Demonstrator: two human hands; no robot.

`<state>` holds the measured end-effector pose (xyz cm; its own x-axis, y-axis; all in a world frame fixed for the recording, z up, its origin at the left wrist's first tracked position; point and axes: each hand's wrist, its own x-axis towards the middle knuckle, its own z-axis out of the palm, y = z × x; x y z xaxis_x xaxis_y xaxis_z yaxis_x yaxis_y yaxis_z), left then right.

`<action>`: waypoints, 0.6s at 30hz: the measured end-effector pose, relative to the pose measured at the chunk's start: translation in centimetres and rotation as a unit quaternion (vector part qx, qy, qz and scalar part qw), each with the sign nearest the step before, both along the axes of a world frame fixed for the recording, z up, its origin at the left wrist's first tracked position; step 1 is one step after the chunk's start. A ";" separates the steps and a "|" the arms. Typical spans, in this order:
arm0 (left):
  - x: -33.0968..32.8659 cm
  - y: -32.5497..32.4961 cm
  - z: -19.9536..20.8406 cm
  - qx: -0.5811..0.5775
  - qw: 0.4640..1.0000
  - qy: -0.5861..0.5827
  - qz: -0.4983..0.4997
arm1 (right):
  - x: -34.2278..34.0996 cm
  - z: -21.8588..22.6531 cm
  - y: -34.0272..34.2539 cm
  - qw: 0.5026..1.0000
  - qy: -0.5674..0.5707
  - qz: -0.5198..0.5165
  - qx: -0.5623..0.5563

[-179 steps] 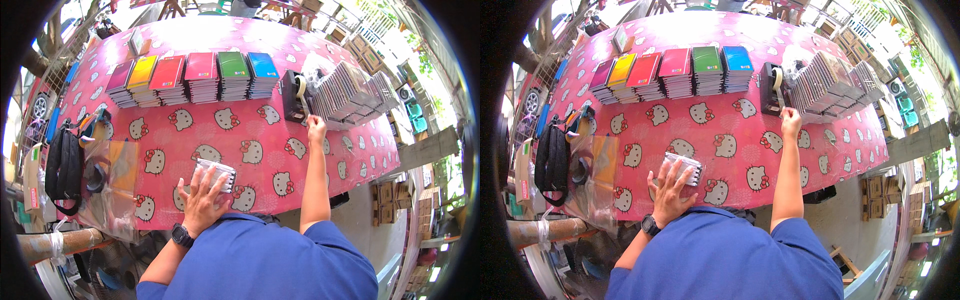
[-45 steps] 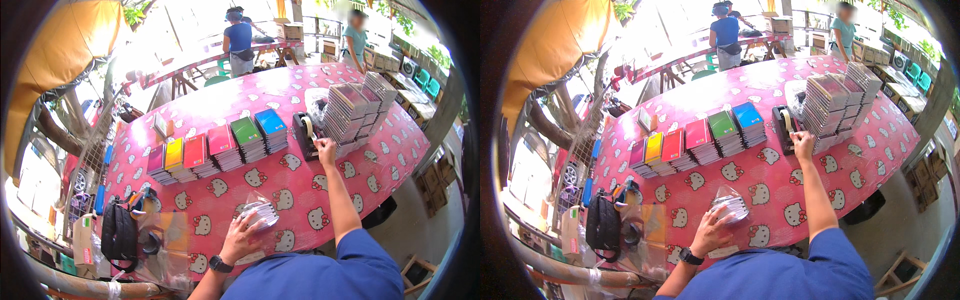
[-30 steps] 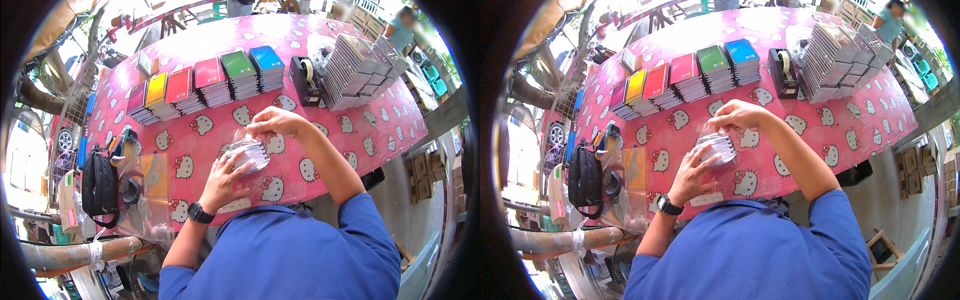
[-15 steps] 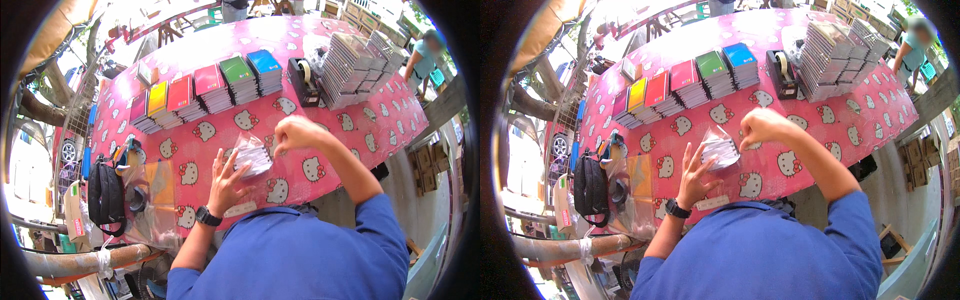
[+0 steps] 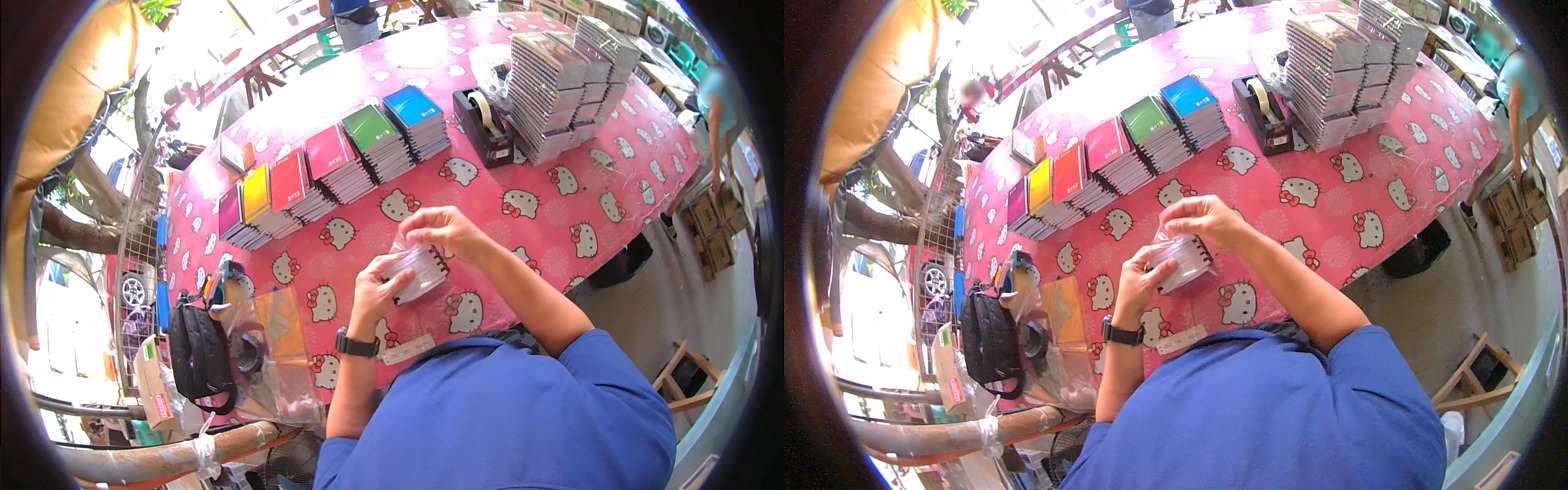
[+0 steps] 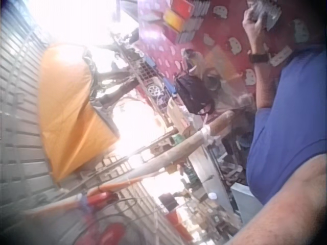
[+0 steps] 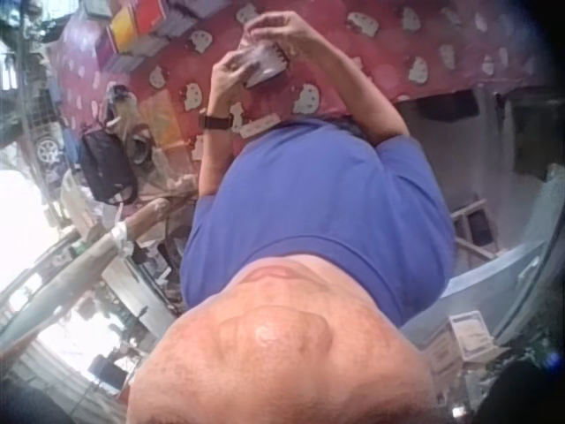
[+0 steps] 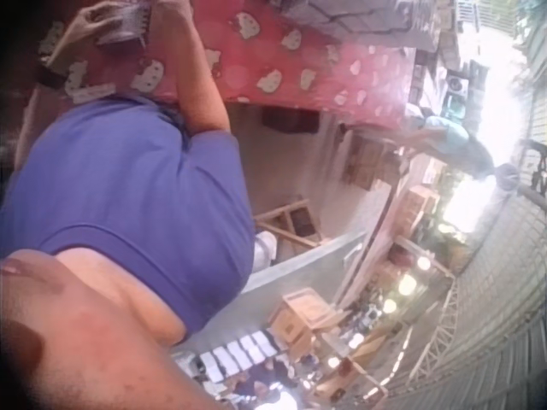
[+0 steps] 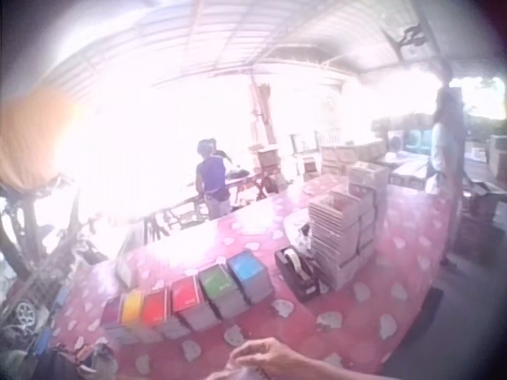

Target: The person places small notebooks into plastic bags, seals the bags using a tape dispenser, and stacks the finished packages on a table.

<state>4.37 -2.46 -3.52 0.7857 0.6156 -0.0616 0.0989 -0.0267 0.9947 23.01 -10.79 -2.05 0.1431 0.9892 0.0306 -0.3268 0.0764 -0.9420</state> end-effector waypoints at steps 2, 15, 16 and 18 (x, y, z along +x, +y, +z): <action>1.1 0.0 0.3 0.054 0.998 -0.024 0.009 | 0.2 -0.1 -0.1 0.998 0.029 -0.027 0.039; -1.3 -0.4 -1.3 -0.100 0.993 -0.056 -0.014 | -0.8 2.7 0.7 0.841 -0.518 -0.046 0.148; -1.6 0.3 -1.5 -0.098 0.994 -0.055 -0.010 | -0.9 3.5 0.8 0.842 -0.516 -0.044 0.152; -0.7 0.5 -0.7 -0.085 0.995 -0.039 -0.034 | -0.3 4.2 0.6 0.906 -0.397 0.010 0.150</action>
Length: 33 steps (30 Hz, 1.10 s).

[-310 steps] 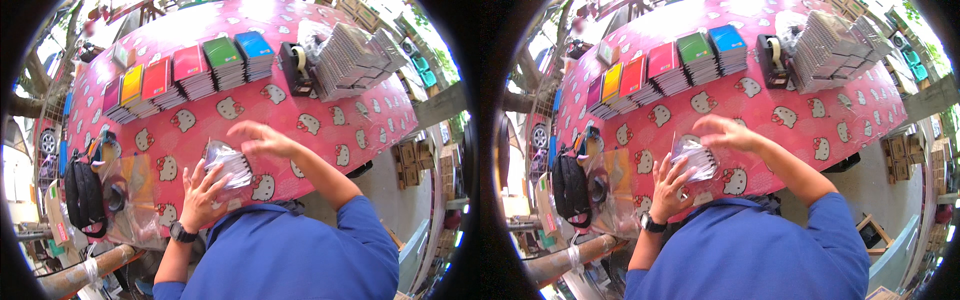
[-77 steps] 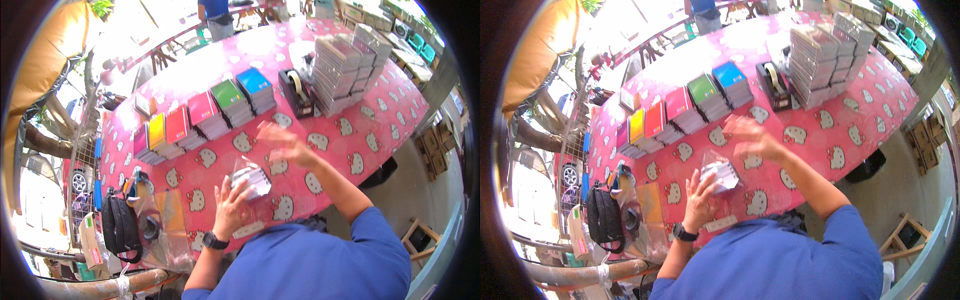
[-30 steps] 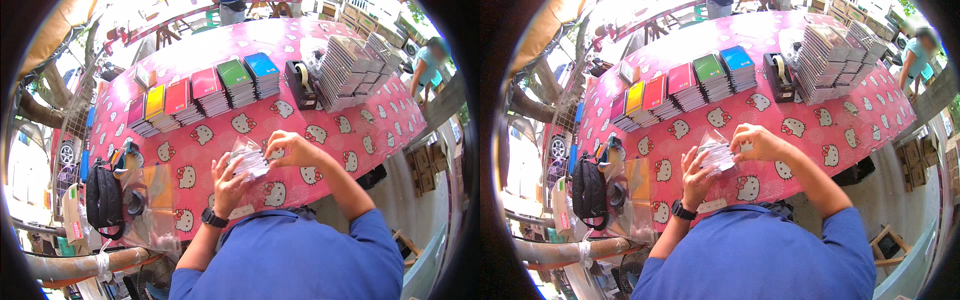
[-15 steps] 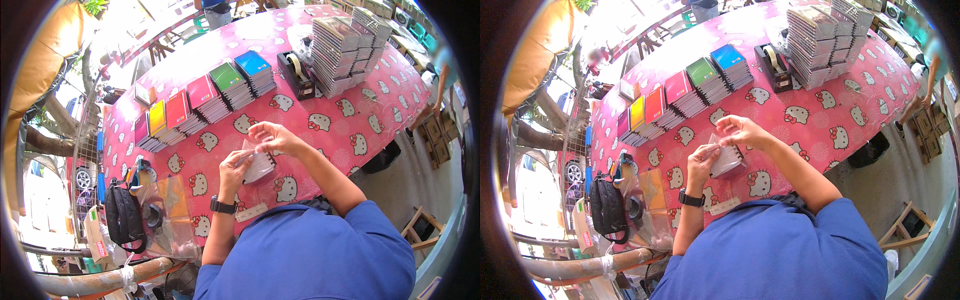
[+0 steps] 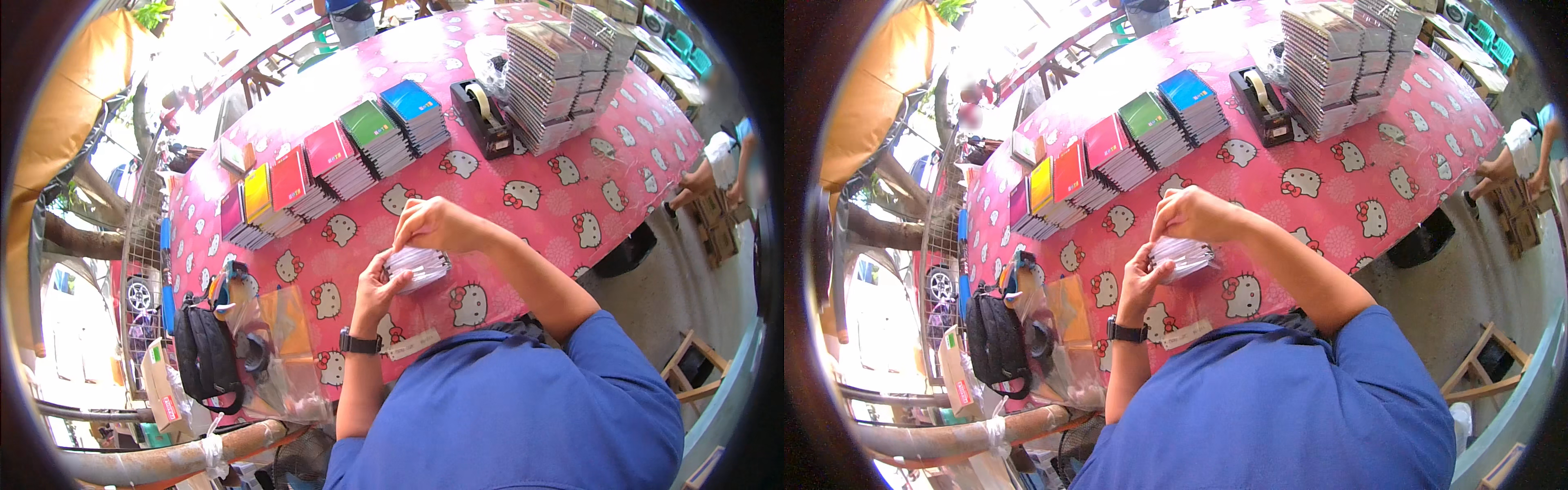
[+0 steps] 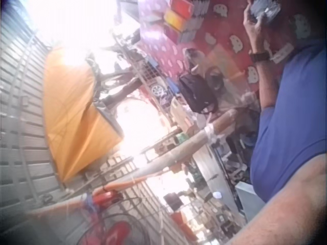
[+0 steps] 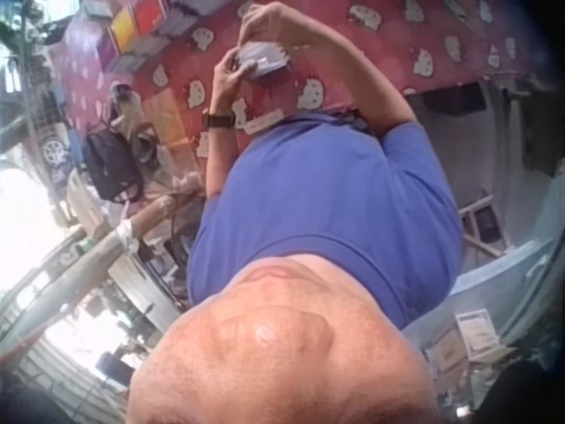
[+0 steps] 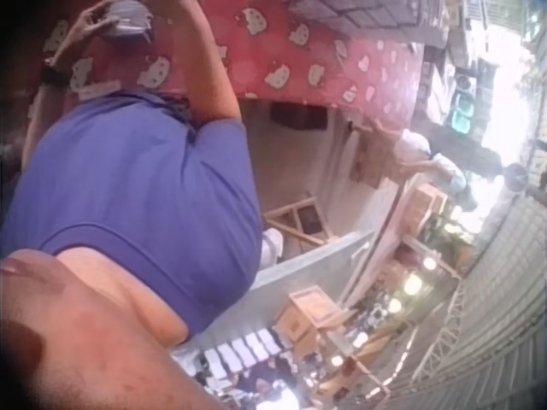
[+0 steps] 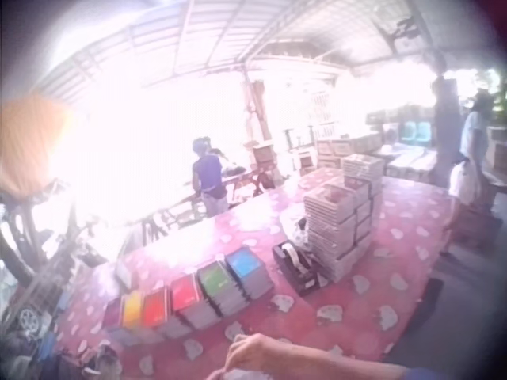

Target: The person places small notebooks into plastic bags, seals the bags using a tape dispenser, and stacks the finished packages on a table.

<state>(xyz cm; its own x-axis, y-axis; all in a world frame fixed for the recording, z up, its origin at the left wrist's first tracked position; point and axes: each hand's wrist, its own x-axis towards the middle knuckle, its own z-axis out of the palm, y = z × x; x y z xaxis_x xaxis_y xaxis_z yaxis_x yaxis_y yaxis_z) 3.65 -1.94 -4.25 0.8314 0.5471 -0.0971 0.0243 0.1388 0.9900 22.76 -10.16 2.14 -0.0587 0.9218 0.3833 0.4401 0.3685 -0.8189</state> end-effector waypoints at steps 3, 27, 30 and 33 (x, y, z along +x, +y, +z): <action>0.0 -0.8 1.6 0.000 0.996 -0.084 -0.012 | 1.8 -1.6 -2.1 0.995 0.058 0.018 -0.081; 1.4 -2.1 0.9 0.464 0.863 -0.064 0.190 | -4.8 -4.1 -4.1 0.959 -0.070 -0.269 0.046; 1.8 -2.2 0.8 0.346 0.903 -0.109 0.232 | -4.6 -2.9 -3.2 0.958 0.055 -0.278 -0.047; 2.0 -1.9 1.5 0.357 0.911 -0.042 0.202 | -2.5 -3.8 -2.0 0.960 0.118 -0.219 -0.127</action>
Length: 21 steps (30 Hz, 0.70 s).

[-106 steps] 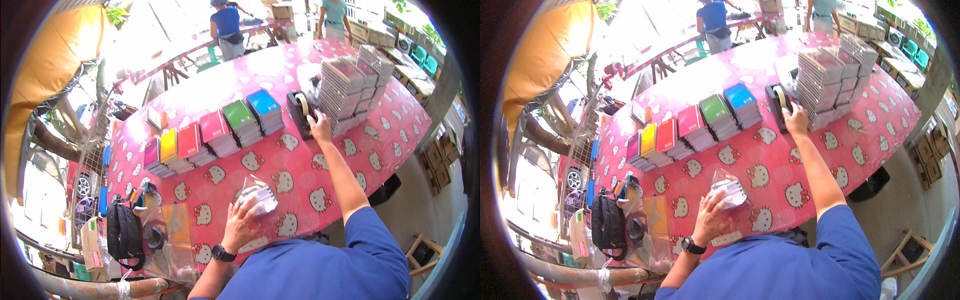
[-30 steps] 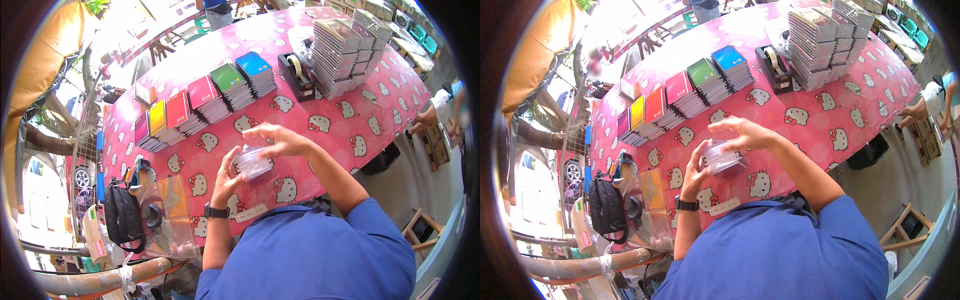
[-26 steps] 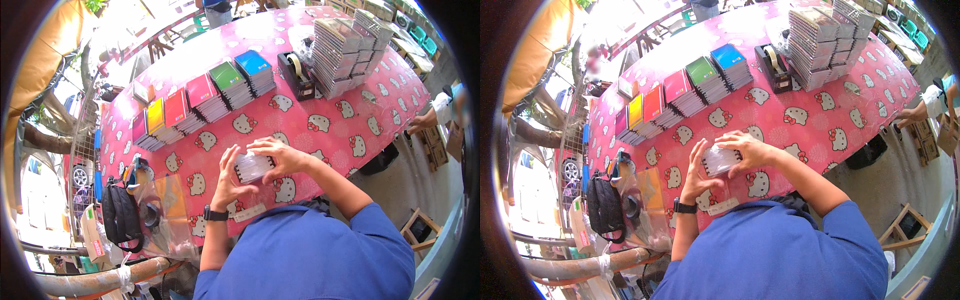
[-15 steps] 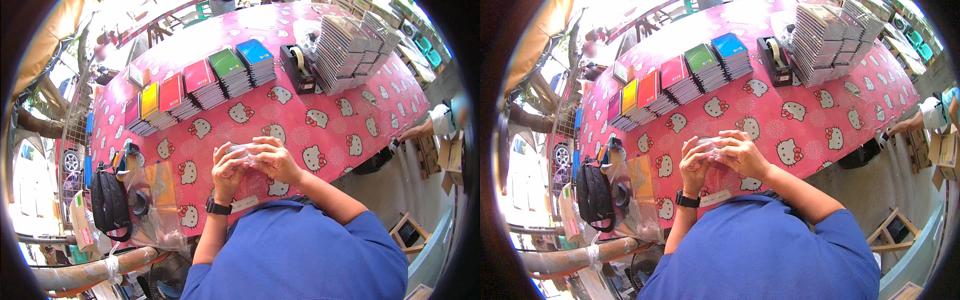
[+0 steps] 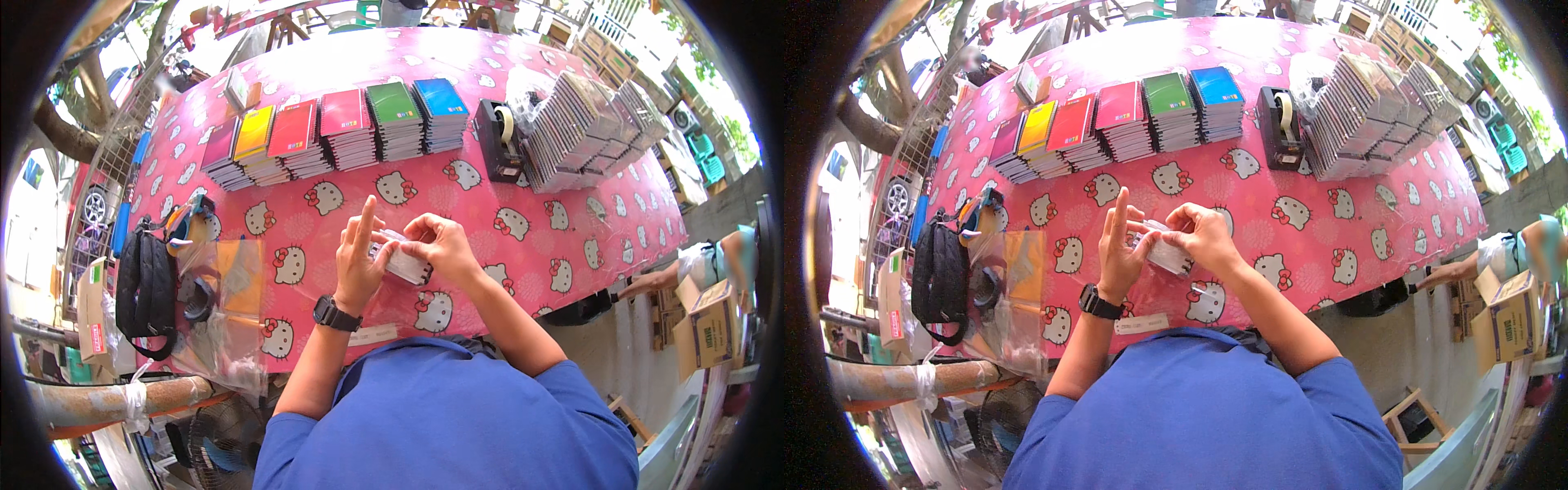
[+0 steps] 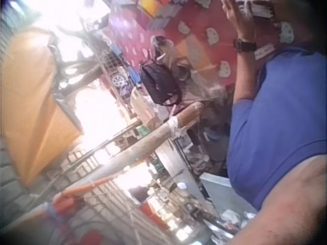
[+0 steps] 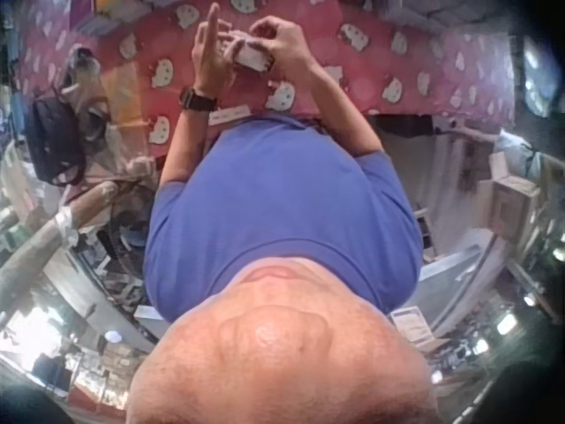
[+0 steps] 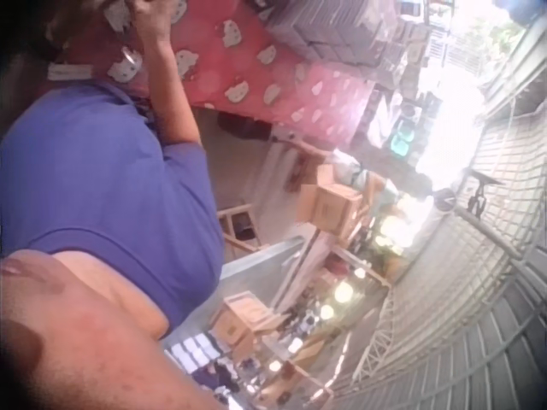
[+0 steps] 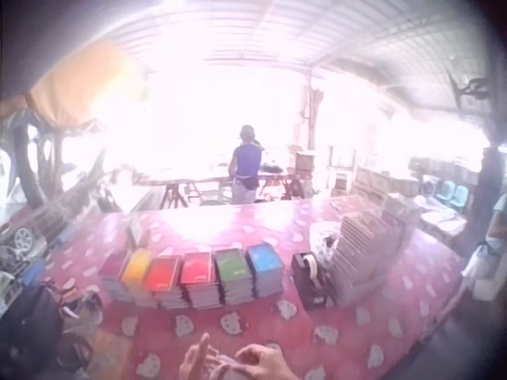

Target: The person places small notebooks into plastic bags, seals the bags using a tape dispenser, and stacks the finished packages on a table.

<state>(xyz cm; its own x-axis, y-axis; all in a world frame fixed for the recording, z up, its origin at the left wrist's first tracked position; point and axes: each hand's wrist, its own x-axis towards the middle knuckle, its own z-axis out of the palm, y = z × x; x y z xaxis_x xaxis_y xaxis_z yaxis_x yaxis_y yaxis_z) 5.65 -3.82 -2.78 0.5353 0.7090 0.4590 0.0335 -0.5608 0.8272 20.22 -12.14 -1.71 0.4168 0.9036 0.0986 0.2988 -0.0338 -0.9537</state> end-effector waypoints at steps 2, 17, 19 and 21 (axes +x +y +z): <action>-0.2 -0.3 -0.1 0.062 0.998 -0.012 0.030 | 0.6 -0.1 0.5 0.994 0.098 0.033 -0.042; -1.8 -5.5 0.0 0.223 0.935 0.275 -0.029 | 25.8 -3.5 0.8 0.854 -0.298 -0.423 -0.049; -1.9 -5.2 0.1 0.213 0.939 0.270 -0.027 | 27.9 -5.2 2.2 0.838 -0.317 -0.385 -0.219; -2.2 -5.3 0.3 0.199 0.944 0.261 -0.020 | 28.2 -5.7 2.7 0.859 -0.267 -0.373 -0.228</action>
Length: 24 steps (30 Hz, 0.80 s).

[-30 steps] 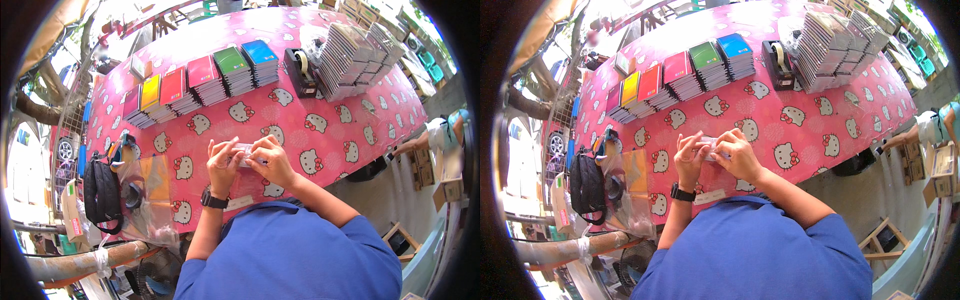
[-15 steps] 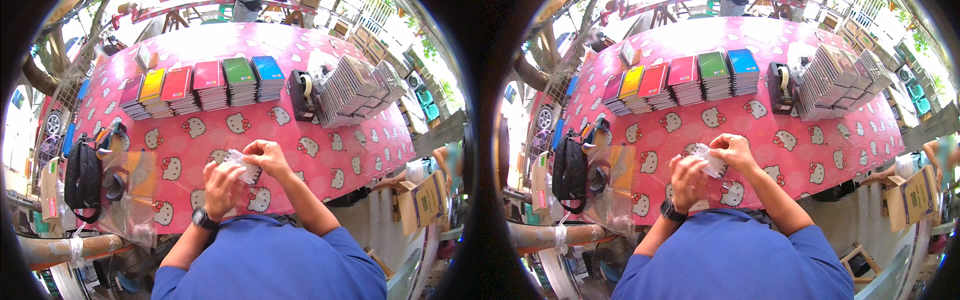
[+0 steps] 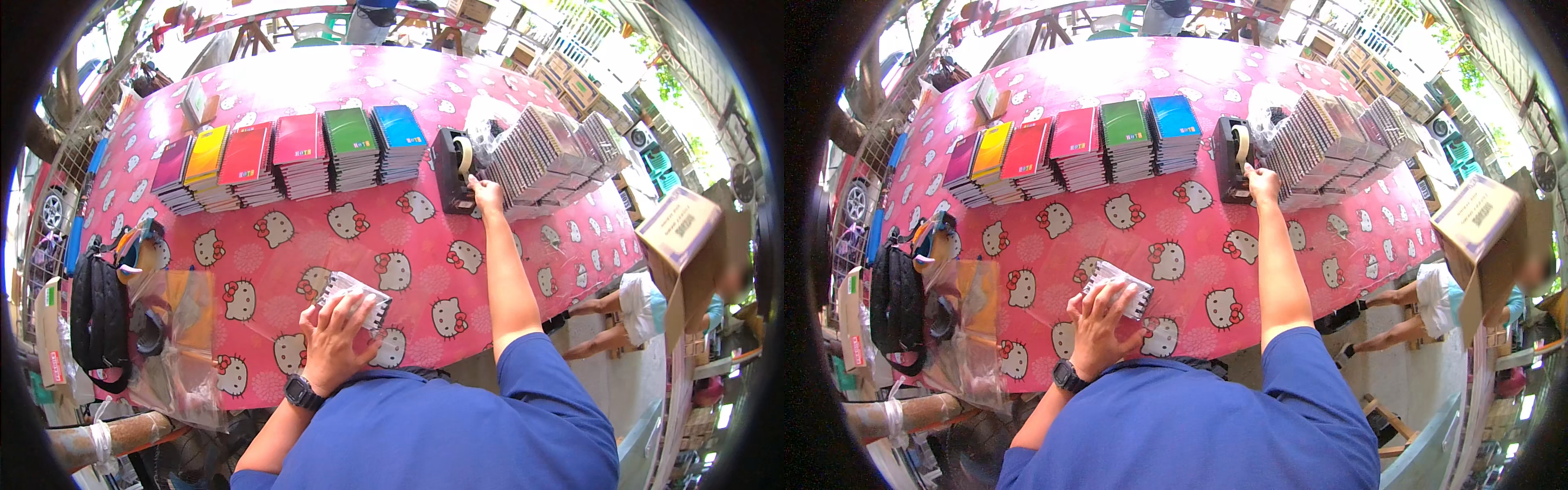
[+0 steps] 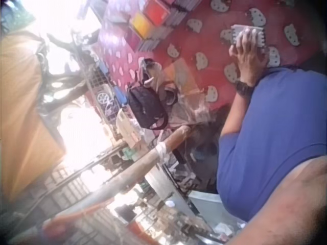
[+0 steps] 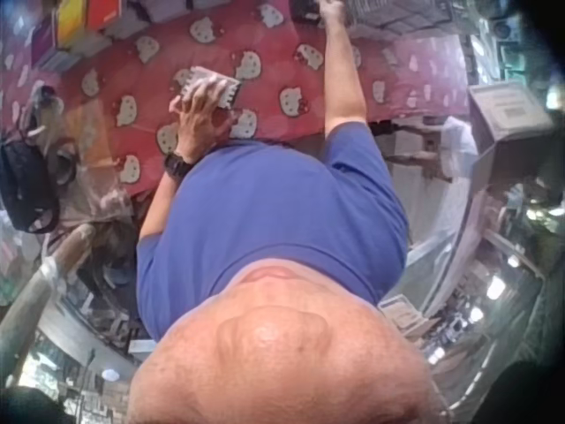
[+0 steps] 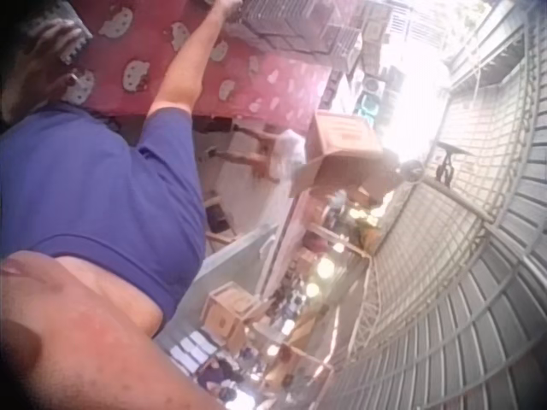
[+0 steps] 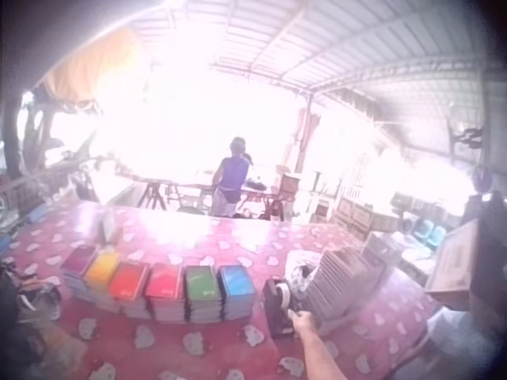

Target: The person places small notebooks into plastic bags, seals the bags using a tape dispenser, and stacks the finished packages on a table.

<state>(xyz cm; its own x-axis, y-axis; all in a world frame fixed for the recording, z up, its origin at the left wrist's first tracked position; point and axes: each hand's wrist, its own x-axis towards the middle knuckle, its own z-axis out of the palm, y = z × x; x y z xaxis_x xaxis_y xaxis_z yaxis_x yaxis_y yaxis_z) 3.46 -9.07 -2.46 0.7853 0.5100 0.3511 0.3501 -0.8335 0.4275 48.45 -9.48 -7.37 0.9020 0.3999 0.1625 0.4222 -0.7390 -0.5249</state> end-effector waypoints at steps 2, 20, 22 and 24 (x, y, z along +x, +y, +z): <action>0.2 -0.1 -0.1 0.005 1.000 -0.004 0.000 | 0.4 -0.4 -0.6 0.986 0.016 0.056 0.154; -0.5 0.1 0.5 -0.035 0.998 0.040 0.033 | -21.2 11.4 2.5 0.619 0.364 0.695 -0.027; -0.4 0.3 0.7 -0.037 0.998 0.028 0.033 | -22.7 10.9 3.6 0.666 0.253 0.688 -0.135; -0.3 0.7 1.5 -0.031 0.999 0.039 0.015 | -23.0 10.1 4.2 0.707 0.156 0.629 -0.284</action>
